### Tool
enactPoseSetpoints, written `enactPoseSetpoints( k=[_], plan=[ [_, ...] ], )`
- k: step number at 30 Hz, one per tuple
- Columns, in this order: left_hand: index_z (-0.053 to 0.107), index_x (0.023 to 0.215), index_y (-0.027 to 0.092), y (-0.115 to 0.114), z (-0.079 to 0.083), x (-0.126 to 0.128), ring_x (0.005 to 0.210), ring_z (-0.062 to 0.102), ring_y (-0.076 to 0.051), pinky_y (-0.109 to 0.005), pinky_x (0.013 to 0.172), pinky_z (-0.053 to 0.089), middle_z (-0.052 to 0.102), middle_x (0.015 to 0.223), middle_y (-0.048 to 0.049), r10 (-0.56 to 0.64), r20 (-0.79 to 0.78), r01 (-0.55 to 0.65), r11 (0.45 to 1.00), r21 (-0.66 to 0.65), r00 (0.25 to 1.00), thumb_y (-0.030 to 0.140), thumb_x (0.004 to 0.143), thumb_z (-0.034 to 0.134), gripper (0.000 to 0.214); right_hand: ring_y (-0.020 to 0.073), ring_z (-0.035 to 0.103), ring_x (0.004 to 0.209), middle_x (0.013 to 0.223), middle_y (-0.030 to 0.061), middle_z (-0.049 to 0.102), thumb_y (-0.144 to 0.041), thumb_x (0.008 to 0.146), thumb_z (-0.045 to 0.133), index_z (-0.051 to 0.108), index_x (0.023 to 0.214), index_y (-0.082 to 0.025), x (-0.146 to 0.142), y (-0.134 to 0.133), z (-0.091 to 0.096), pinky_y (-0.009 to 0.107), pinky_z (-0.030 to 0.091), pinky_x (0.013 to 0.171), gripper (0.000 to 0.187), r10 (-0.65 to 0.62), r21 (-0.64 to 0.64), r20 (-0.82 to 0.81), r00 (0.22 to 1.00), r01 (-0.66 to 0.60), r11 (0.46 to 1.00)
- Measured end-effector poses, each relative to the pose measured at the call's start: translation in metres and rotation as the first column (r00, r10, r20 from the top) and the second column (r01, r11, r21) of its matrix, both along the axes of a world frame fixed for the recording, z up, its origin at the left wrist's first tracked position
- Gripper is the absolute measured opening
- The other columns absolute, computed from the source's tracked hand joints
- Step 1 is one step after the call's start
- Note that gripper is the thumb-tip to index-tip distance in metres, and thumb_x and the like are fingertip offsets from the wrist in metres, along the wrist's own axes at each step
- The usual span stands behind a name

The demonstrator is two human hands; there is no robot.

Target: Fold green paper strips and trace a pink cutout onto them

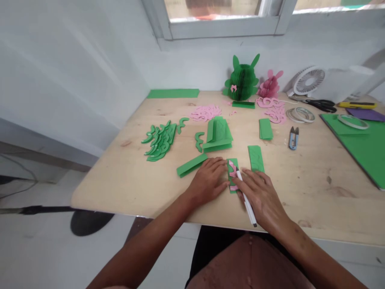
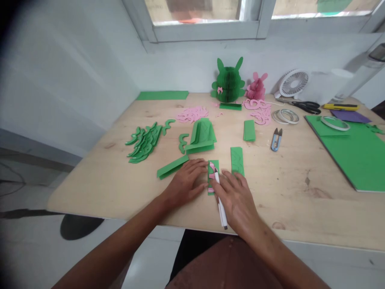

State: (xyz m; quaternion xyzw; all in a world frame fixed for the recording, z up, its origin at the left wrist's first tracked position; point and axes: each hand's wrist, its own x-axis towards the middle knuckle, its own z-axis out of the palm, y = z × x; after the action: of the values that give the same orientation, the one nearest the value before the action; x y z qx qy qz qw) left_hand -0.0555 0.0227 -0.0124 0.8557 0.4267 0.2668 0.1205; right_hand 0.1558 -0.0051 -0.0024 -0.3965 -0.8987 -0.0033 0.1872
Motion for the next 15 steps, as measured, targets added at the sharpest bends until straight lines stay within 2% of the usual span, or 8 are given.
enactPoseSetpoints(
  k=[8, 15],
  plan=[
    [0.059, 0.104, 0.017, 0.0011, -0.0025, -0.0001, 0.127, 0.047, -0.028, -0.047, 0.107, 0.037, 0.059, 0.129, -0.0124, -0.001, -0.002, 0.001, 1.000, 0.023, 1.000, 0.028, 0.084, 0.058, 0.023, 0.0265, 0.048, 0.125, 0.126, 0.0068, 0.064, -0.020, 0.096, 0.046, 0.055, 0.128, -0.022, -0.0013, 0.0022, 0.0014, 0.045, 0.030, 0.103, 0.033, -0.006, -0.003, 0.029, 1.000, 0.006, 1.000],
    [0.059, 0.106, 0.016, 0.0013, -0.0020, -0.0002, 0.126, 0.048, -0.028, -0.047, 0.107, 0.037, 0.058, 0.129, -0.0142, -0.003, 0.000, 0.003, 1.000, 0.020, 1.000, 0.035, 0.084, 0.061, 0.030, 0.0256, 0.049, 0.125, 0.127, 0.0066, 0.063, -0.020, 0.096, 0.045, 0.057, 0.125, -0.022, -0.0010, 0.0030, 0.0032, 0.045, 0.029, 0.103, 0.030, -0.003, 0.008, 0.024, 1.000, 0.002, 1.000]
  ],
)
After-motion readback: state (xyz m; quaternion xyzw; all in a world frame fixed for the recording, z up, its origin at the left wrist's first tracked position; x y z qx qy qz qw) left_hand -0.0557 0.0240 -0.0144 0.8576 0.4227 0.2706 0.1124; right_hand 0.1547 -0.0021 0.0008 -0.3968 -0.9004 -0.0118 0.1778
